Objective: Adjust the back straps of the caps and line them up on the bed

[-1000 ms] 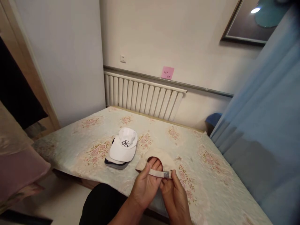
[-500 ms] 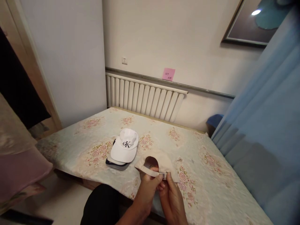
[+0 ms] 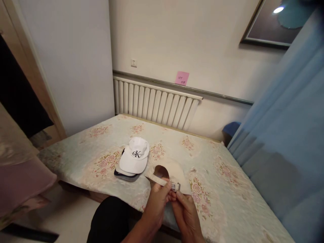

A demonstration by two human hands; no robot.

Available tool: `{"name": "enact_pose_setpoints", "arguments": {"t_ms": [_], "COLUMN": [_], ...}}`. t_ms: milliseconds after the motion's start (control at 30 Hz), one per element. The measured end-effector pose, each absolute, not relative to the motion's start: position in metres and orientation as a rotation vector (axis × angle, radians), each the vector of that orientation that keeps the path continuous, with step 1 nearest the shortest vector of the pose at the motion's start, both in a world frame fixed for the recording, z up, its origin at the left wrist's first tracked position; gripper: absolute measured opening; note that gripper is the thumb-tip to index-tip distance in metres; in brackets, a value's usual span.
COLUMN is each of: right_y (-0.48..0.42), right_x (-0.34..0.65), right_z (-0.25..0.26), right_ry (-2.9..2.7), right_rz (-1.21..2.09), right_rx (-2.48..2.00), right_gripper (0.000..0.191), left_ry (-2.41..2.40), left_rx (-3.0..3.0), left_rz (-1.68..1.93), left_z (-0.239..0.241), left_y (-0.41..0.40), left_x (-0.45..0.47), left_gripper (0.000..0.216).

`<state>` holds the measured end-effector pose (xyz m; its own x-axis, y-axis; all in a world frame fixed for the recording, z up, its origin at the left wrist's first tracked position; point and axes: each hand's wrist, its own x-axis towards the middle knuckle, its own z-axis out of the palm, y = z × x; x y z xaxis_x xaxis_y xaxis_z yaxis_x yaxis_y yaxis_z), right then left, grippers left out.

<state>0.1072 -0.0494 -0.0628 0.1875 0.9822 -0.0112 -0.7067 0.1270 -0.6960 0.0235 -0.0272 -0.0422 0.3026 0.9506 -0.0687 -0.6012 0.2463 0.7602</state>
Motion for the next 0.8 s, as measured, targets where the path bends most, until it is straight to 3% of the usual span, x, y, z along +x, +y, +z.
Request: {"name": "enact_pose_setpoints", "arguments": {"t_ms": [267,533,800], "right_y": [-0.049,-0.048,-0.050], "right_x": [0.100,0.094,0.093], "right_z": [-0.051,-0.046,-0.047], "right_ry": [-0.292,-0.300,-0.266], "right_rz": [1.361,1.221,1.279], "right_rx": [-0.601,-0.736,-0.634], "right_gripper": [0.006,0.014,0.003], "left_ry": [0.780,0.820,0.755], "left_rx": [0.786,0.906,0.868], "left_rz": [1.139,1.140,1.210], "left_z": [-0.049,-0.049,-0.049], "left_y": [-0.030,-0.034,-0.036], "left_x": [0.029,0.029,0.028], "left_gripper": [0.030,0.024,0.019]}}
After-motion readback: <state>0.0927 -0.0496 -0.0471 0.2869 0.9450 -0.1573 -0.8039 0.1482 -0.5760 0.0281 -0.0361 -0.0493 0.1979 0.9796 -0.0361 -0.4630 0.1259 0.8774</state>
